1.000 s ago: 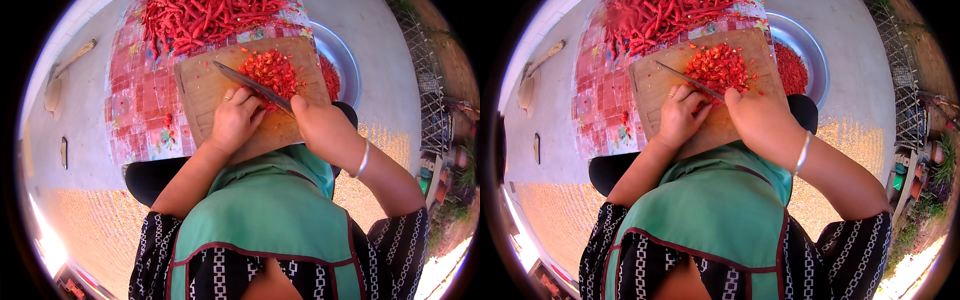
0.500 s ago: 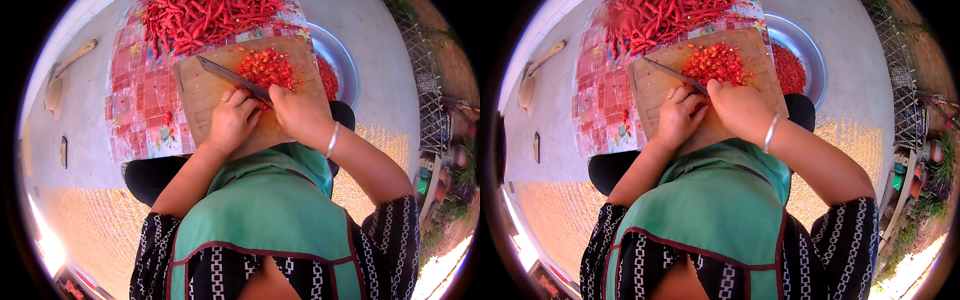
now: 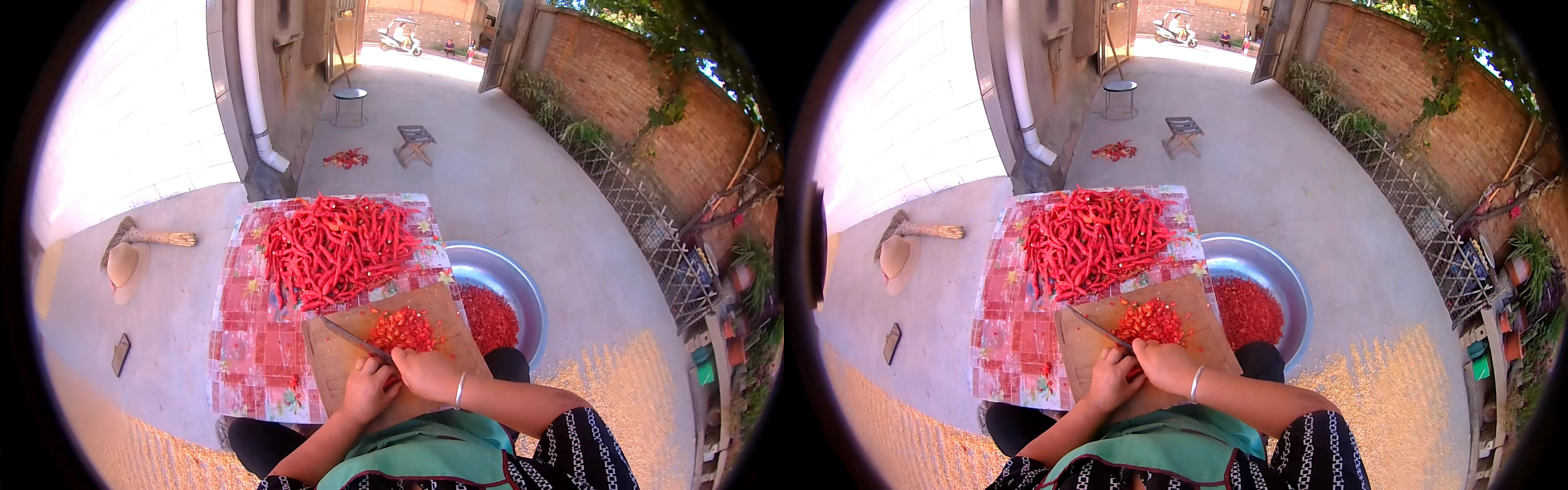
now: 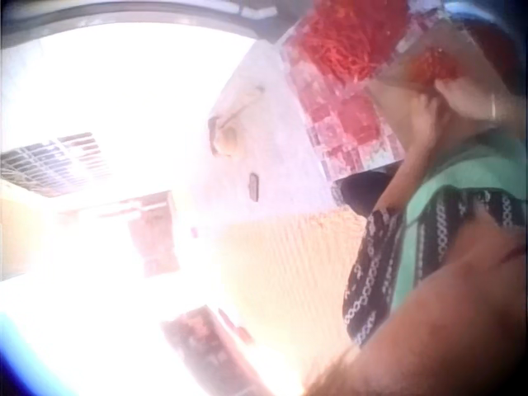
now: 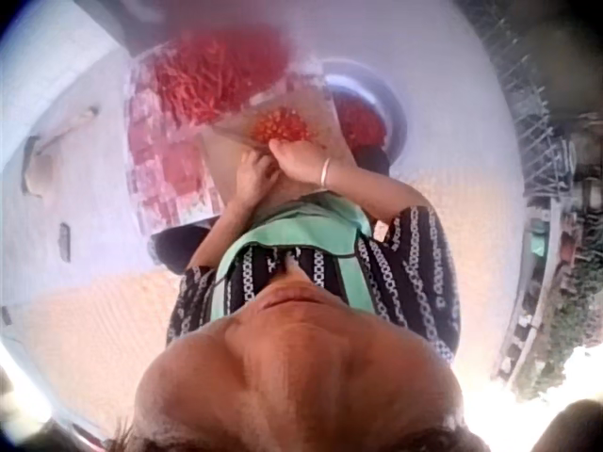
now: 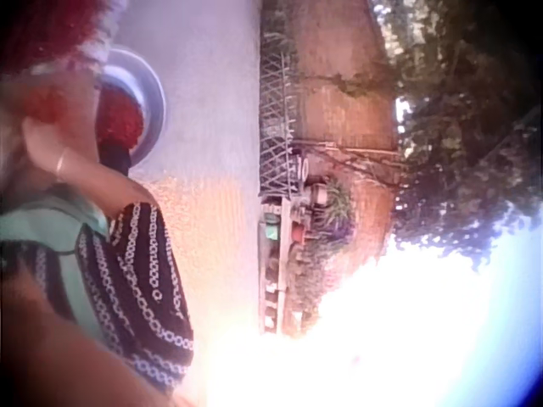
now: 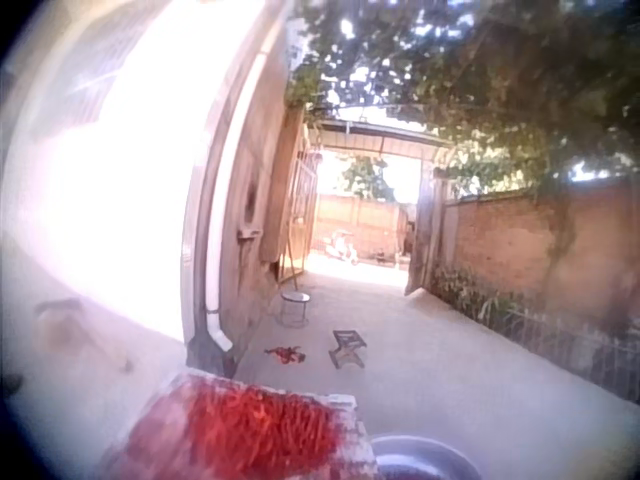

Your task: The person picks up red chilies from a pile, removes the stems by hand, and chops the chilies into small pieces on a wooden board using a knife.

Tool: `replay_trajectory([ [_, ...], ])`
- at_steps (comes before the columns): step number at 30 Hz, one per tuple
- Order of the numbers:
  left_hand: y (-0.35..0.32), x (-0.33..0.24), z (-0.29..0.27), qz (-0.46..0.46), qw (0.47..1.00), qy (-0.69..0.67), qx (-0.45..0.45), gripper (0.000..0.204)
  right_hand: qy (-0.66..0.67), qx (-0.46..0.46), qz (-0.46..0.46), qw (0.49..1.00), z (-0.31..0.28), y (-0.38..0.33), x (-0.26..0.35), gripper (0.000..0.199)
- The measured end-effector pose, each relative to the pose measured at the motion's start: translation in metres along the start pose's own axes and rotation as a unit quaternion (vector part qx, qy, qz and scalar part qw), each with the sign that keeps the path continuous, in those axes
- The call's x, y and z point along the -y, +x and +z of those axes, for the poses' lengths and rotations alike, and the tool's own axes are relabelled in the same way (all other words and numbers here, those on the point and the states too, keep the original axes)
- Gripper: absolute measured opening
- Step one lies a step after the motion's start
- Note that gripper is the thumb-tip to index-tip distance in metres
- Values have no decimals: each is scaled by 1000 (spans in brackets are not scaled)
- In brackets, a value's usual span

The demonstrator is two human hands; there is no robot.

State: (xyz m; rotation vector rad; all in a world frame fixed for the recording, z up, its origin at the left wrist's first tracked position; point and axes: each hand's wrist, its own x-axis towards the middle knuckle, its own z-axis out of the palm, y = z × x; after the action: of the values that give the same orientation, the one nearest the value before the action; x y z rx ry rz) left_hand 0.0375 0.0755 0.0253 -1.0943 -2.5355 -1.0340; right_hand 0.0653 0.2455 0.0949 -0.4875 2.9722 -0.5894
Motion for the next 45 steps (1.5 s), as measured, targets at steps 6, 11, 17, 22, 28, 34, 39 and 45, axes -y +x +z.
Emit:
replay_trajectory([
  [6,-2,2,1,10,1000,2,-13,18,-17,-25,-13,999,11,-1,-1,14],
  [11,-3,1,1,8,1000,-6,-17,18,-40,-48,-18,998,15,-4,1,14],
  [17,-4,1,3,0,1000,-10,-22,18,-58,-39,-4,998,16,-4,5,13],
  [22,-6,3,6,-6,1000,-8,-21,18,-58,-39,-7,998,16,-6,6,14],
  [28,0,3,9,5,1000,-3,-27,19,-21,-58,-18,998,19,-2,-8,13],
  [34,5,3,5,9,1000,2,-25,20,55,7,8,998,-8,6,-17,14],
  [39,8,7,10,24,1000,-1,-15,19,86,-1,1,996,1,9,-32,13],
  [45,2,8,4,19,1000,-2,-10,20,149,45,12,988,-2,21,-54,17],
])
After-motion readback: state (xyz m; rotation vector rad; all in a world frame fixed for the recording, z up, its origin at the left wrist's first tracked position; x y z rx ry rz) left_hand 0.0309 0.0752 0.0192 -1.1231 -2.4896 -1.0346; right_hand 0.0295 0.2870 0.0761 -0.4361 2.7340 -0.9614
